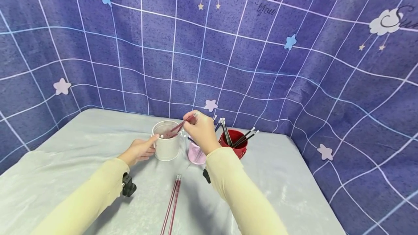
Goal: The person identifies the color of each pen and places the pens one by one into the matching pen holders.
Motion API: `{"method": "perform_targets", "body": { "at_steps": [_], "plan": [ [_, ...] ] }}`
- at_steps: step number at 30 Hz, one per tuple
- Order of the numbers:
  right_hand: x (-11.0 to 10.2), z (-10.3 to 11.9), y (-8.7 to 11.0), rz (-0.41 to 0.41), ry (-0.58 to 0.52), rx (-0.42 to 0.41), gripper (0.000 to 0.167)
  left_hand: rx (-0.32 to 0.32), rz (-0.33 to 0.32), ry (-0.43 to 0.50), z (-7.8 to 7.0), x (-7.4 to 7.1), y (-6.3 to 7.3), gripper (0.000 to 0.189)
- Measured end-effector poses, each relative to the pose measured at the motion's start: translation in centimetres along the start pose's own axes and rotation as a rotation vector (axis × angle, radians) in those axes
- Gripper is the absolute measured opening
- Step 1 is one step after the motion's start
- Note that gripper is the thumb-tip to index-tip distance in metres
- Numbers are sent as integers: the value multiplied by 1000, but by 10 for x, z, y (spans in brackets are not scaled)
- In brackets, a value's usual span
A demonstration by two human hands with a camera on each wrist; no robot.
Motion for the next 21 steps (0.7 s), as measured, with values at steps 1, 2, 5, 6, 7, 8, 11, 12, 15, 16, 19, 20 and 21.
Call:
{"method": "perform_targets", "body": {
  "at_steps": [1,2,5,6,7,8,11,12,15,16,19,20,21],
  "plan": [
    [1,0,-4,22,28,8,9,1,-1,-3,1,0,-1,82],
    [2,0,-8,49,46,23,9,3,0,-7,1,0,-1,83],
    [5,0,-21,134,83,73,8,2,0,-13,2,0,-3,83],
    [6,0,-25,156,97,85,7,0,-2,-13,1,0,-3,83],
    [7,1,-29,179,116,92,7,-2,-2,-12,2,0,-3,82],
    [9,1,-32,198,121,99,8,-2,-1,-10,1,0,-3,82],
    [15,5,-37,249,137,85,12,-2,0,-5,2,0,-2,79],
    [17,6,-38,265,135,80,14,-4,-3,-1,2,-1,-2,78],
    [22,6,-37,293,123,90,16,-5,1,4,1,2,-1,79],
    [24,6,-36,294,127,98,16,-5,2,7,0,2,0,80],
    [29,4,-32,267,130,137,15,-10,8,-3,-2,1,2,81],
    [31,3,-30,244,130,150,15,-15,7,-4,-2,1,2,80],
    [31,3,-29,212,124,166,15,-19,5,-9,-1,0,3,80]
  ]
}}
Point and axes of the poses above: each hand's wrist, its own y-axis away from the middle knuckle, its own x-axis out of the palm, z = x × y, the point moved 6 cm from there along -y, towards the middle knuckle, and after that the axes turned 10 degrees about -z, right-handed, at the moved point
